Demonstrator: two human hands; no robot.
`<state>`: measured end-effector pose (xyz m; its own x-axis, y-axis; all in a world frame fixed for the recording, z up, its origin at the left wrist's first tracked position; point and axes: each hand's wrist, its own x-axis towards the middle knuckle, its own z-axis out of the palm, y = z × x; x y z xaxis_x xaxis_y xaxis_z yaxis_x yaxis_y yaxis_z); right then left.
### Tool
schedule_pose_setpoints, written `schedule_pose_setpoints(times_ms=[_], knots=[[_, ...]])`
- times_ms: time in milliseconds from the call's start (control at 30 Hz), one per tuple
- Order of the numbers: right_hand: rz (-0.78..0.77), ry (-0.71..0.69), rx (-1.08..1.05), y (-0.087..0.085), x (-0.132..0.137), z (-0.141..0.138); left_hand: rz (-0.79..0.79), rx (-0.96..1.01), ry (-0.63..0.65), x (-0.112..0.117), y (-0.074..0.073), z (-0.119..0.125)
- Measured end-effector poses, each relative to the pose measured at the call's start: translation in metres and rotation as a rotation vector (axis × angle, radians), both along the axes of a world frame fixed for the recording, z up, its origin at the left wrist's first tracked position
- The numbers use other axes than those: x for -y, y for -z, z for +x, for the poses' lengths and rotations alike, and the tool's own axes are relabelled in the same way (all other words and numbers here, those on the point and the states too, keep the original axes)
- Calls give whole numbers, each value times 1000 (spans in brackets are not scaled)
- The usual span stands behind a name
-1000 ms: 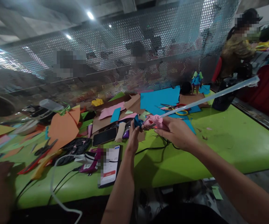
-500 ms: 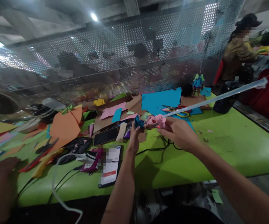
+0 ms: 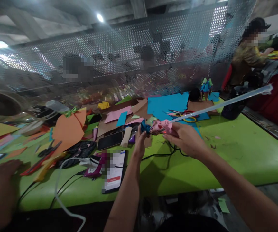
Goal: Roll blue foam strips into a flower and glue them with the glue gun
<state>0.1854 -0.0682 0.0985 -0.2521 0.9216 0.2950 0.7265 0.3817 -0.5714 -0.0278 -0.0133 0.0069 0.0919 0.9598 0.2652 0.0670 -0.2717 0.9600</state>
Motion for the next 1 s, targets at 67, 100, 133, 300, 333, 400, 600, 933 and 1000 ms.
schedule_pose_setpoints(times_ms=[67,100,133,300,333,400,600,933,1000], knots=[[5,15,12,0,0,1,24,19,1,0,0,1],[11,17,9,0,0,1,28,27,0,-1,1,1],[15,12,5,0,0,1,28,34,-2,-1,2,1],[-3,0,-13,-1,2,3,11,61,3,-5,8,2],[-9,-1,-20,-1,2,3,0,67,7,-6,8,2],[-15,-7,-31,-1,2,4,-26,74,16,-6,9,2],[5,-2,-10,-1,0,1,-64,47,-1,-3,5,3],[10,-1,18,0,1,0,18,14,14,1,1,1],[10,12,20,0,1,1,28,17,20,1,0,1]])
